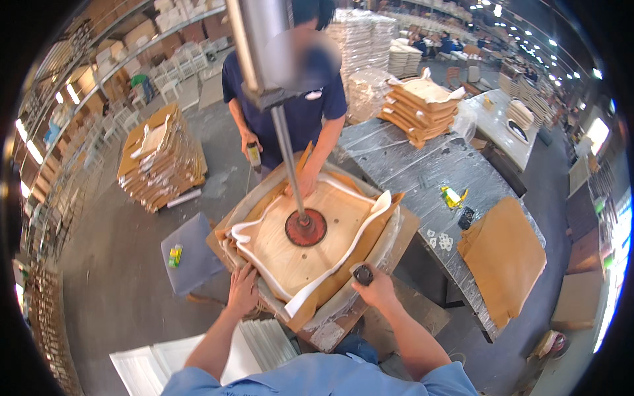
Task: The person uses a staple gun to attach white fabric to a wooden chair seat frame while a coworker assists by applying adhesive. The person repeatedly staples the fabric edges, flips the seat, and places a brown protective sheet over the finished side.
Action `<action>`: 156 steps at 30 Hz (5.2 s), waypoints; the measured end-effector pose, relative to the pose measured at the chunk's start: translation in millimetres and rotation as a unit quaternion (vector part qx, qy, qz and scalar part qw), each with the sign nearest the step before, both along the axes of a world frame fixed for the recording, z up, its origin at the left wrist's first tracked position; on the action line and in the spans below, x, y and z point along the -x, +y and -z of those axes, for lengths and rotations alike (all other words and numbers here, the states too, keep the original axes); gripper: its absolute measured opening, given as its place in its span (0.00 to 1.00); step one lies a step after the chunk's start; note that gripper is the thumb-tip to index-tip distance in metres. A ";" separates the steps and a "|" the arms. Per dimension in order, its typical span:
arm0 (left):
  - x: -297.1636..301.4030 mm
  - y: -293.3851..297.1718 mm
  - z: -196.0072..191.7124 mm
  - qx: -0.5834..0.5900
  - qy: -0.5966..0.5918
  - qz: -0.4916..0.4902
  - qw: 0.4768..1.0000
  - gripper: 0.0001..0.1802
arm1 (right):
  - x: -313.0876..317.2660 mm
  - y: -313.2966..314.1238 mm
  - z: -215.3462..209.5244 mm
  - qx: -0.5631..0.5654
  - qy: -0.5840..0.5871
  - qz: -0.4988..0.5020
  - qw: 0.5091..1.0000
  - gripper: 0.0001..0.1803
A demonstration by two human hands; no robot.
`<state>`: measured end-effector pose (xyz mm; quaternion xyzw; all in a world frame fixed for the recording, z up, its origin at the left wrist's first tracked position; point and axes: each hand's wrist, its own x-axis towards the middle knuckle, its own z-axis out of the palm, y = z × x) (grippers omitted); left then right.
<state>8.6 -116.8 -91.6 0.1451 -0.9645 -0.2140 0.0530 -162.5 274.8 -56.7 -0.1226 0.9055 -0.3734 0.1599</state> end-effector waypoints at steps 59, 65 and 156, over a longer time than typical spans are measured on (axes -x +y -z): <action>210.2 256.9 48.6 -0.093 0.117 0.086 0.985 0.07 | 111.8 88.1 -6.1 0.063 -0.280 -0.010 0.958 0.20; 212.7 260.0 58.4 -0.137 0.156 0.032 0.978 0.07 | 134.3 50.0 -27.0 0.014 -0.316 -0.032 0.948 0.13; 107.3 164.9 31.3 -0.129 -0.013 0.089 0.988 0.10 | 13.9 -53.5 -31.2 -0.035 -0.275 0.005 0.961 0.24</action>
